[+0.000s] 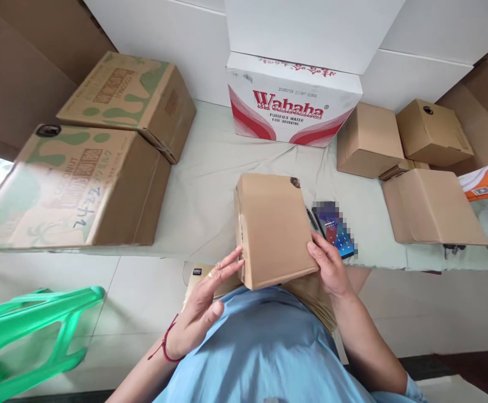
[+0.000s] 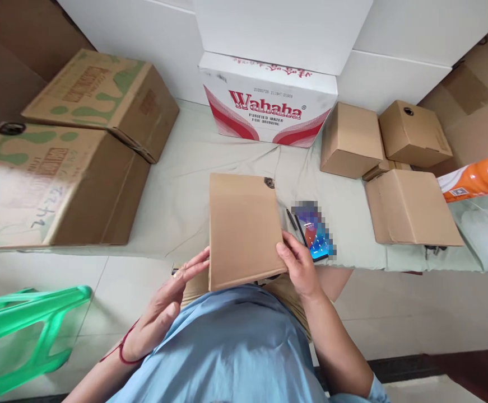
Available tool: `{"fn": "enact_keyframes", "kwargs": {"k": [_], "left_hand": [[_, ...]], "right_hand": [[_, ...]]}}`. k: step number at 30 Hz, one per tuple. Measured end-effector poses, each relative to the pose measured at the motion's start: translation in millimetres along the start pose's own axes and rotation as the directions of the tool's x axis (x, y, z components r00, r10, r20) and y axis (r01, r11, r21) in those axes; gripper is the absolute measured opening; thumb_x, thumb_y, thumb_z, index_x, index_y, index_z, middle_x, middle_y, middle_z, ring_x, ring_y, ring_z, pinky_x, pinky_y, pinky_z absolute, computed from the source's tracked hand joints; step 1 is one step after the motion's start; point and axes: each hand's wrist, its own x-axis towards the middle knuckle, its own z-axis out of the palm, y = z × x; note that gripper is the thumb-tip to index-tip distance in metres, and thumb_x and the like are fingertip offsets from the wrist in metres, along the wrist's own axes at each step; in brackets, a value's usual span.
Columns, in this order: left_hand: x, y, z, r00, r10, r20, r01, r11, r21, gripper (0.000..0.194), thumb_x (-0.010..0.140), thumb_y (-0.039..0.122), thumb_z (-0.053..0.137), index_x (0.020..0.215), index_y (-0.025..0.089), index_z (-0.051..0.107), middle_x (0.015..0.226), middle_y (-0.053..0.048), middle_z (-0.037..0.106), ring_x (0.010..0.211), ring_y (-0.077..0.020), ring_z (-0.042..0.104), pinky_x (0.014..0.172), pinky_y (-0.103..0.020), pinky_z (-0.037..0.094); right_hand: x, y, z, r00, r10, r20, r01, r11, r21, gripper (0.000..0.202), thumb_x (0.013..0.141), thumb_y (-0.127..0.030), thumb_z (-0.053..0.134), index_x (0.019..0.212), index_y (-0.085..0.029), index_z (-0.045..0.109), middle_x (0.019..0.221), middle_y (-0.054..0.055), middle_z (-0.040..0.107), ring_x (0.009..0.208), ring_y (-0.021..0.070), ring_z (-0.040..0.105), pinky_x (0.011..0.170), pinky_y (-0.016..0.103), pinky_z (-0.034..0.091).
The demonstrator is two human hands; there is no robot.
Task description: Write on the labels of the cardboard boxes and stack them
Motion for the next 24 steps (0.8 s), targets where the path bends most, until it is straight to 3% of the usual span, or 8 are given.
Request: {"fn": "enact_keyframes", "kwargs": {"k": [3, 6, 9, 13, 17, 19, 22, 24], "left_hand": [[-0.1, 17.0, -3.8, 0.953, 0.232, 0.192, -0.25, 0.965, 0.075, 0.064, 0.107, 0.057, 0.057, 0.167, 0.035, 0.052, 0.174, -0.013, 0.047, 0.163, -0.0388, 0.044, 0.133, -0.062, 0.041], [0.7, 34.2, -2.9, 0.908, 0.346, 0.236, -0.383, 0.914, 0.137, 0.075, 0.101, 0.046, 0.066, 0.172, 0.035, 0.042, 0.175, -0.011, 0.045, 0.164, -0.0393, 0.041, 0.134, -0.063, 0.038], [1.1, 42.5, -2.0, 0.893, 0.371, 0.256, -0.42, 0.891, 0.174, 0.082, 0.096, 0.039, 0.071, 0.173, 0.034, 0.041, 0.176, -0.011, 0.044, 0.167, -0.0414, 0.035, 0.133, -0.067, 0.038], [2.5, 41.6, -3.6, 0.879, 0.365, 0.308, -0.416, 0.901, 0.12, 0.08, 0.098, 0.037, 0.069, 0.173, 0.031, 0.041, 0.18, -0.014, 0.036, 0.167, -0.0432, 0.035, 0.131, -0.069, 0.039], [8.7, 36.7, -1.2, 0.859, 0.392, 0.329, -0.434, 0.899, 0.06, 0.077, 0.099, 0.036, 0.069, 0.171, 0.031, 0.044, 0.178, -0.016, 0.039, 0.163, -0.0433, 0.043, 0.128, -0.067, 0.046], [13.8, 31.4, 1.3, 0.891, 0.397, 0.221, -0.423, 0.902, 0.083, 0.068, 0.099, 0.031, 0.07, 0.165, 0.03, 0.054, 0.172, -0.017, 0.05, 0.157, -0.0406, 0.052, 0.125, -0.061, 0.053], [27.5, 16.7, 1.5, 0.956, 0.217, -0.198, -0.207, 0.976, 0.074, 0.036, 0.103, 0.026, 0.066, 0.138, 0.026, 0.074, 0.146, -0.014, 0.072, 0.134, -0.0305, 0.07, 0.104, -0.042, 0.065], [43.7, 3.6, -3.3, 0.887, 0.017, -0.461, -0.023, 1.0, -0.007, 0.025, 0.104, 0.029, 0.065, 0.124, 0.022, 0.077, 0.134, -0.014, 0.075, 0.119, -0.0253, 0.072, 0.088, -0.033, 0.064]], "right_hand": [[5.0, 5.9, 1.4, 0.993, 0.099, -0.063, -0.09, 0.986, 0.141, 0.057, 0.086, -0.07, 0.079, 0.116, -0.022, 0.085, 0.115, 0.011, 0.086, 0.11, 0.0339, 0.08, 0.094, 0.048, 0.067], [9.1, 9.4, 10.5, 0.991, 0.128, 0.038, -0.132, 0.978, 0.161, 0.058, 0.089, -0.072, 0.075, 0.115, -0.021, 0.084, 0.118, 0.014, 0.085, 0.11, 0.0355, 0.08, 0.093, 0.051, 0.067], [13.9, 12.8, 18.0, 0.991, 0.115, 0.068, -0.121, 0.988, 0.098, 0.059, 0.098, -0.069, 0.065, 0.132, -0.023, 0.078, 0.129, 0.013, 0.082, 0.115, 0.0324, 0.079, 0.097, 0.049, 0.065], [19.3, 19.0, 13.4, 0.995, -0.034, -0.095, 0.023, 0.994, -0.11, 0.062, 0.102, -0.065, 0.062, 0.148, -0.023, 0.069, 0.134, 0.012, 0.079, 0.121, 0.0292, 0.074, 0.103, 0.048, 0.062], [14.0, 19.6, 2.0, 0.947, -0.205, -0.245, 0.142, 0.957, -0.254, 0.054, 0.1, -0.058, 0.068, 0.142, -0.024, 0.07, 0.147, 0.013, 0.071, 0.138, 0.0299, 0.065, 0.119, 0.053, 0.051], [6.0, 15.3, -2.0, 0.901, -0.295, -0.318, 0.196, 0.931, -0.308, 0.047, 0.1, -0.055, 0.069, 0.135, -0.024, 0.072, 0.152, 0.013, 0.067, 0.144, 0.0298, 0.06, 0.124, 0.053, 0.045], [-9.5, 6.8, -5.4, 0.843, -0.345, -0.412, 0.203, 0.915, -0.349, 0.039, 0.104, -0.055, 0.064, 0.126, -0.023, 0.074, 0.133, 0.011, 0.074, 0.122, 0.0258, 0.07, 0.104, 0.042, 0.056], [-19.4, 3.9, -6.4, 0.85, -0.311, -0.424, 0.176, 0.928, -0.328, 0.036, 0.106, -0.056, 0.063, 0.11, -0.023, 0.076, 0.098, 0.005, 0.075, 0.086, 0.0196, 0.069, 0.077, 0.032, 0.055]]}}
